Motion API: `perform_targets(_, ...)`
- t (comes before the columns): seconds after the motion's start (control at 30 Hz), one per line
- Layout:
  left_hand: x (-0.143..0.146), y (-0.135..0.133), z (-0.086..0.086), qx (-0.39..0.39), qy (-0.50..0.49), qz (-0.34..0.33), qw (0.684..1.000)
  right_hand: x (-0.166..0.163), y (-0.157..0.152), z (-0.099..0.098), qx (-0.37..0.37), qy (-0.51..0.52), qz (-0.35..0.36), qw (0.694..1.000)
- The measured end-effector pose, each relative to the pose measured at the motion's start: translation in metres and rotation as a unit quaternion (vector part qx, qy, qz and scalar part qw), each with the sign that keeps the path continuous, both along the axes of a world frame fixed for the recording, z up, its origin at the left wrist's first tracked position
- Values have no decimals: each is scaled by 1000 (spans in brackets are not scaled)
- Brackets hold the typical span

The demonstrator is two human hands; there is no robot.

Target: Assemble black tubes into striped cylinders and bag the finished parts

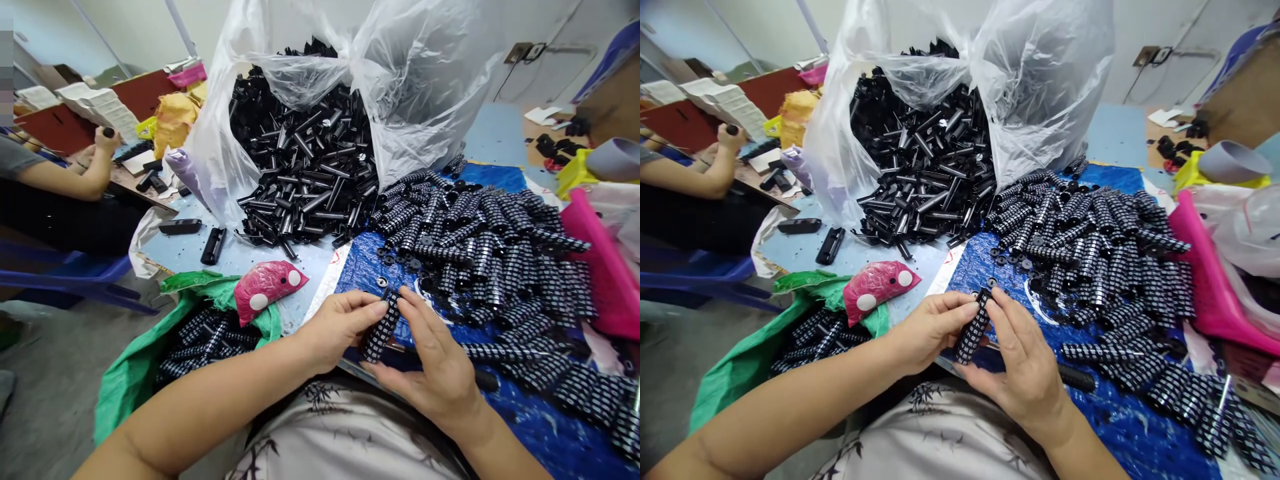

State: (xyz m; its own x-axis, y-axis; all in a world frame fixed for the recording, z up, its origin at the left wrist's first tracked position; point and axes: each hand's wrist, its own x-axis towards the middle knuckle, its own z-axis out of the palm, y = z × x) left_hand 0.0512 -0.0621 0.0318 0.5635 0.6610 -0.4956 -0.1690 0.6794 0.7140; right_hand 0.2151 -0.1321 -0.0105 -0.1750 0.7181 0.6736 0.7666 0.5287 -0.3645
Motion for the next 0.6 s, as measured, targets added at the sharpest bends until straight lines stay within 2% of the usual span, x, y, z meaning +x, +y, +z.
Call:
perform_targets(0.1,-4,5,-5,-84,-32,-33,995,1,-1,-2,-33,24,30,999)
perform_targets(0.17,-6,9,-11,-74,-26,-17,997,4,-4,-6,-56,32,37,997)
perform_targets(0.23,-11,14,-18,6,8,11,1000,8,-10,-15,-81,9,7,997)
perform_targets(0.3,-21,22,-25,140,65,28,988,14,-19,-25,-109,-47,-33,992)
perform_targets(0.37,-35,32,-29,286,157,16,945,20,-29,-32,-133,-98,-52,985)
perform_targets(0.43,-48,41,-30,388,266,-35,882,25,-36,-33,-148,-107,-63,981)
perform_targets(0.5,-56,49,-30,427,351,-108,827,26,-38,-26,-135,-82,-80,984)
perform_targets(0.53,-58,53,-30,426,373,-147,811,26,-37,-21,-122,-64,-87,987)
perform_targets(0.6,-58,58,-29,401,382,-214,804,22,-31,-12,-82,-34,-100,991)
